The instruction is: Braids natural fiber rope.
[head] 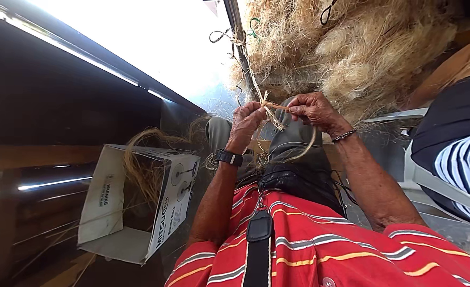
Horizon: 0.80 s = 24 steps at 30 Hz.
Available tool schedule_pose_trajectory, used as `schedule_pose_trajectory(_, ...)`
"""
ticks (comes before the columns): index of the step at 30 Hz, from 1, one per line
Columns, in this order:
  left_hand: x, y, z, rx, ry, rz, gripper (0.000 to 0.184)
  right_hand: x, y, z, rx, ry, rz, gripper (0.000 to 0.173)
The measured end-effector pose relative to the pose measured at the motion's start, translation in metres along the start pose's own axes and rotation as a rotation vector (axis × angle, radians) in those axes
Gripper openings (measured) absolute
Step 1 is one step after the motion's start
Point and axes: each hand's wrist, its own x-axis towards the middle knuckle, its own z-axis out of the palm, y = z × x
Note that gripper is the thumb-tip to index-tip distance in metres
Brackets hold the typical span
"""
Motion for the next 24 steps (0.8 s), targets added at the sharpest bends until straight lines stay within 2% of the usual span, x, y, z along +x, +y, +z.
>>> schedule_pose_trajectory(5, -0.003, 0.000, -0.003, -0.048, 0.009, 0.012, 0.013, -0.038, 0.013, -0.046, -0.083, 0.081, 0.064, 0.012)
schedule_pose_trajectory(9, -0.003, -0.001, -0.005, -0.006, 0.021, 0.040, 0.011, -0.087, 0.056, -0.089, -0.171, 0.189, 0.229, 0.014)
schedule_pose_trajectory(12, -0.004, 0.000, -0.004, 0.077, 0.041, 0.081, 0.010, -0.116, 0.090, -0.119, -0.442, 0.355, 0.438, 0.011)
schedule_pose_trajectory(14, -0.005, 0.003, -0.002, 0.148, 0.060, 0.096, 0.010, -0.123, 0.092, -0.124, -0.613, 0.499, 0.411, 0.018)
schedule_pose_trajectory(17, -0.007, 0.001, 0.001, 0.263, 0.092, 0.123, 0.010, -0.114, 0.050, -0.090, -0.728, 0.538, 0.070, 0.025)
schedule_pose_trajectory(20, -0.008, -0.003, 0.004, 0.313, 0.102, 0.133, 0.010, -0.082, 0.000, -0.029, -0.658, 0.380, -0.241, 0.024)
schedule_pose_trajectory(22, -0.008, -0.002, 0.005, 0.331, 0.106, 0.122, 0.010, -0.053, -0.021, 0.011, -0.584, 0.284, -0.297, 0.030)
schedule_pose_trajectory(24, -0.008, -0.002, 0.005, 0.350, 0.114, 0.119, 0.010, -0.031, -0.024, 0.041, -0.554, 0.259, -0.288, 0.038)
